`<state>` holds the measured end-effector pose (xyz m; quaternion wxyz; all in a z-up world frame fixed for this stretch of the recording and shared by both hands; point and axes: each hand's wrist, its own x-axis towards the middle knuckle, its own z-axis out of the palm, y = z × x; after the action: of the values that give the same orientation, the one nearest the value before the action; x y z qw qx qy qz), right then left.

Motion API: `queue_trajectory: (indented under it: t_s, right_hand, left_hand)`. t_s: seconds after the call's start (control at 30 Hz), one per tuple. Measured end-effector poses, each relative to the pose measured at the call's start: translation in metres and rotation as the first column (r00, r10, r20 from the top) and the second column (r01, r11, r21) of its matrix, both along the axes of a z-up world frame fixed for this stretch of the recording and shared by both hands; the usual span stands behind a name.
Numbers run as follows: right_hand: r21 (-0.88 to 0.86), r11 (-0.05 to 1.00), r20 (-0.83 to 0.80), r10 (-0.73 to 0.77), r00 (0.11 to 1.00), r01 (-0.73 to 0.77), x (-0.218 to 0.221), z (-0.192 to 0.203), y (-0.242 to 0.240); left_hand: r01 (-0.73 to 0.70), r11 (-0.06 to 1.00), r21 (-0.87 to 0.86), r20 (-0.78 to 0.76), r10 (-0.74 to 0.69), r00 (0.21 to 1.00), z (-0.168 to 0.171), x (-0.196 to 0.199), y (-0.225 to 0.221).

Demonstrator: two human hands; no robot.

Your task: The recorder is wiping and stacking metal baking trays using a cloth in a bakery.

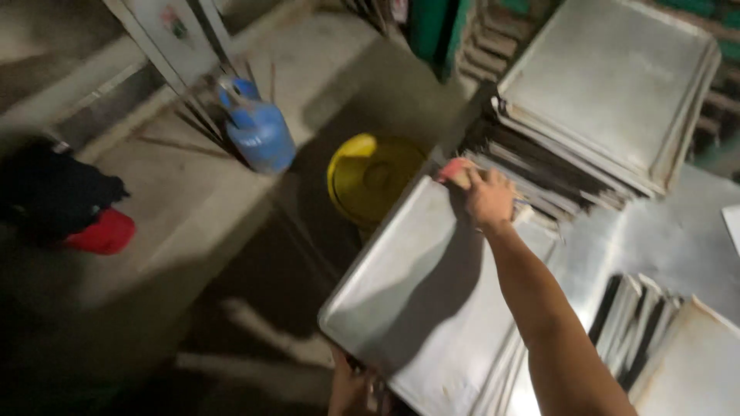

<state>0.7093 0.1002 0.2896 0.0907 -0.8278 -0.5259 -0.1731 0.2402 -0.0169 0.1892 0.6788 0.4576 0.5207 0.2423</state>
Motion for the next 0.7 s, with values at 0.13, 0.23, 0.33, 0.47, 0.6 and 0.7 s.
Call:
queue_trajectory:
  t_s: [0.13,0.23,0.33,0.47,0.6,0.7]
  right_hand:
    - [0.029,0.994,0.050,-0.109,0.993,0.107,-0.025,0.013,0.000]
    - [0.080,0.991,0.099,-0.115,0.988,0.107,-0.059,0.016,-0.010]
    - [0.013,0.998,-0.046,-0.054,0.997,0.055,-0.134,0.027,-0.034]
    - [-0.047,0.991,-0.243,0.108,0.964,-0.123,-0.245,0.048,-0.089]
    - [-0.080,0.964,-0.397,0.204,0.895,-0.255,-0.335,0.074,-0.147]
    - [0.071,0.997,-0.782,0.066,0.620,-0.016,-0.349,0.059,-0.199]
  left_hand:
    - [-0.048,0.970,-0.238,-0.017,0.045,0.999,0.065,0.003,0.004]
    - [-0.034,0.973,-0.229,0.044,0.045,0.998,0.079,0.009,0.003]
    - [-0.013,0.979,-0.203,0.046,0.022,0.999,0.067,0.005,0.004]
    - [0.072,0.993,0.088,0.055,-0.077,0.996,0.027,0.005,-0.006]
    - [0.461,0.886,0.060,-0.373,-0.408,0.833,0.117,-0.019,0.015]
    - [0.632,0.770,-0.085,-0.446,-0.597,0.667,0.225,-0.042,0.043]
